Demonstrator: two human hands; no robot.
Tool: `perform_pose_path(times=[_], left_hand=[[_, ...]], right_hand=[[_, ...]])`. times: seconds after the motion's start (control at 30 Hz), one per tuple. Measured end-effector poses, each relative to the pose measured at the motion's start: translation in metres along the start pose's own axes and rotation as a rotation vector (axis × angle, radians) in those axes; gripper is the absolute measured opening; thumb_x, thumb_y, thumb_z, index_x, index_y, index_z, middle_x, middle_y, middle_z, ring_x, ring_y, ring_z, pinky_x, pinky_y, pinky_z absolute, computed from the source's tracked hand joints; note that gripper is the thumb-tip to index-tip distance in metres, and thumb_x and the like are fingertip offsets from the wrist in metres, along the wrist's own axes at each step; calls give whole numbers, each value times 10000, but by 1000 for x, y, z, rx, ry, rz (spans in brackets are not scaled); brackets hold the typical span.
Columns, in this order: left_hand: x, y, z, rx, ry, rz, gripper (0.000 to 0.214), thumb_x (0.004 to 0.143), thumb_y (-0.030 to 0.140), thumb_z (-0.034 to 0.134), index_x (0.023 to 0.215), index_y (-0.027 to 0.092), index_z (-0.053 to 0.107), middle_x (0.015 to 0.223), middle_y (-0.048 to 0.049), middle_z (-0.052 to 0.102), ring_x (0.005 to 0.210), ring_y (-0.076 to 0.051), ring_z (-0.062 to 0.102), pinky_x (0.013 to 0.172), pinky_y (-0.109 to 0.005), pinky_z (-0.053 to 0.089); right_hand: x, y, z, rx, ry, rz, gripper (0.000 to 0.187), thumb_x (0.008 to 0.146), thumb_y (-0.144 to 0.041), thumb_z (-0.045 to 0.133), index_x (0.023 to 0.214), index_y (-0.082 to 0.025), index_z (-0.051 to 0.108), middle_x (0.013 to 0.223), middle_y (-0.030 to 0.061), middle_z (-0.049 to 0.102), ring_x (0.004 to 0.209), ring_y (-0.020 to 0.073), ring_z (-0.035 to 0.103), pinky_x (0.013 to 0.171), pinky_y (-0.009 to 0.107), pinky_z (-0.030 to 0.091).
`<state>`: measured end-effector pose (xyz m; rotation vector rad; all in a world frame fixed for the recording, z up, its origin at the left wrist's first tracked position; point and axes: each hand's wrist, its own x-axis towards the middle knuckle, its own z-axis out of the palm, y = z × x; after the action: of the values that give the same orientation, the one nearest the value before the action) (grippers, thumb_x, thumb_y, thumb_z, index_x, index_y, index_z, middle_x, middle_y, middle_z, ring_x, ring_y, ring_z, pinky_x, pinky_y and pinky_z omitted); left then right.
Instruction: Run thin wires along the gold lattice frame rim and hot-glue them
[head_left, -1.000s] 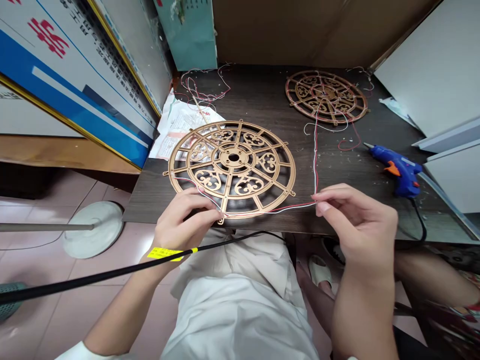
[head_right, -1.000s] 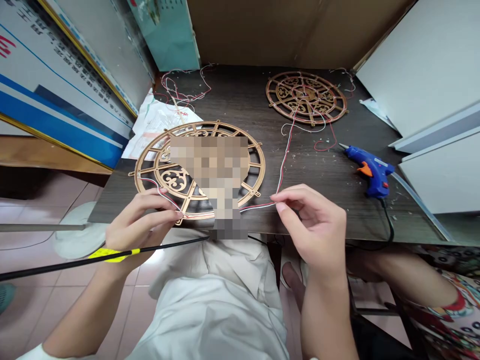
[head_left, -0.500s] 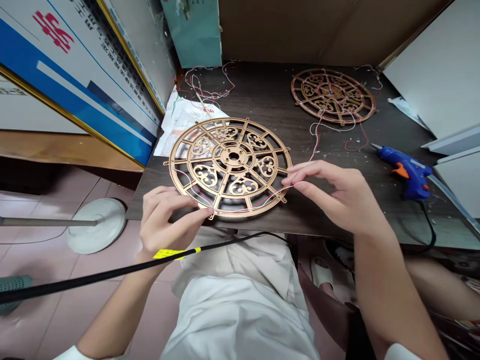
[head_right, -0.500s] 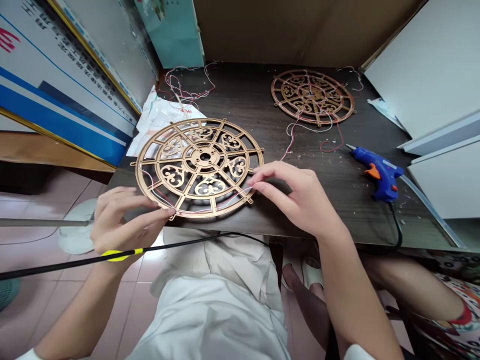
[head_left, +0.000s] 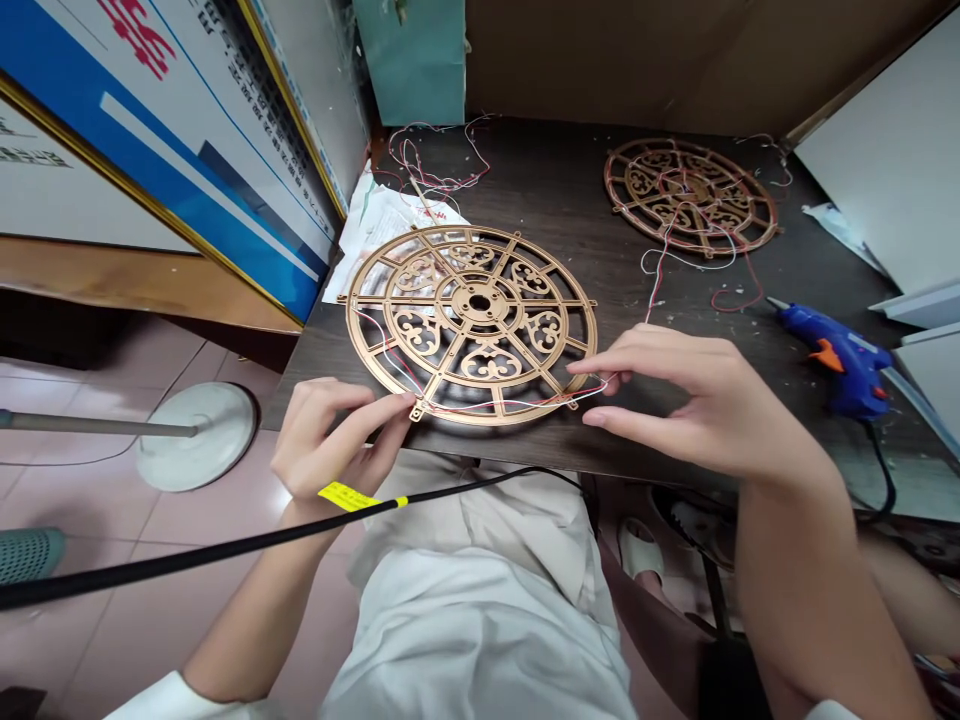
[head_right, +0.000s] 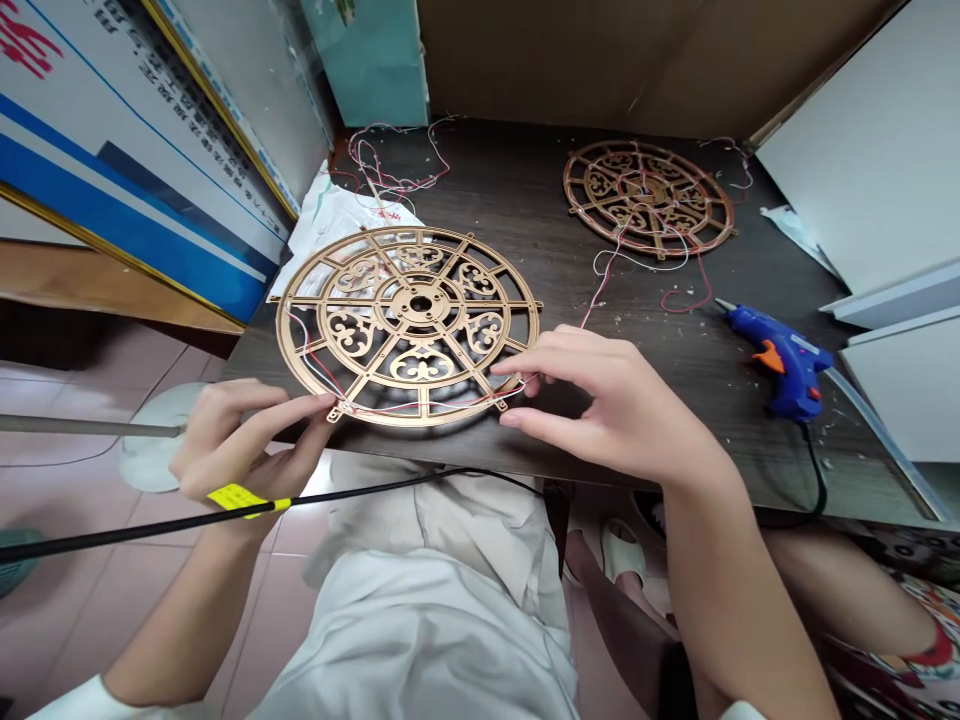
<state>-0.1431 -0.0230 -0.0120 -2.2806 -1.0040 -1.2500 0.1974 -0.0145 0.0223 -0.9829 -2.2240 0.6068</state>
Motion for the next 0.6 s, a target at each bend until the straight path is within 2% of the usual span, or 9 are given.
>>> perform_pose_path(times=[0.23,0.33,0.43,0.5,0.6], left_hand=[[3,2,-1,-32,-40,18,304,727,87,815,991,208,727,961,-54,696,855,-156,642,803,-325,542],[5,2,0,-43,-32,59,276,757,112,809,997,205,709,952,-48,726,912,-172,645,836,-341,560],[9,2,0,-21,-20,112,243,801,129,777,1015,224,715,936,-38,723,940,-165,621,843,-332,551],[13,3,0,-26,-19,141,227,826,115,741,1019,234,725,933,-46,704,963,-168,603,836,-327,538],[17,7,-2,-60,-48,138,218,854,113,702,1022,251,719,921,-46,673,978,-167,588,845,-323,536]], right_hand=[[-2,-1,3,-81,-4,-18,329,918,-275,712,1246,-256,708,978,31,711,902,170,639,808,308,507],[-1,-7,5,-162,-3,-31,417,924,-293,699,1338,-270,657,1024,41,716,927,192,644,827,334,507],[1,-17,7,-239,4,-41,489,918,-307,706,1395,-259,606,1156,67,696,1022,223,639,899,375,504],[3,-25,10,-247,38,-59,467,899,-293,731,1350,-238,626,1219,79,671,1078,235,629,949,392,498],[9,-39,19,-168,74,-143,379,866,-247,768,1231,-216,670,1201,72,667,1092,215,624,980,378,503]])
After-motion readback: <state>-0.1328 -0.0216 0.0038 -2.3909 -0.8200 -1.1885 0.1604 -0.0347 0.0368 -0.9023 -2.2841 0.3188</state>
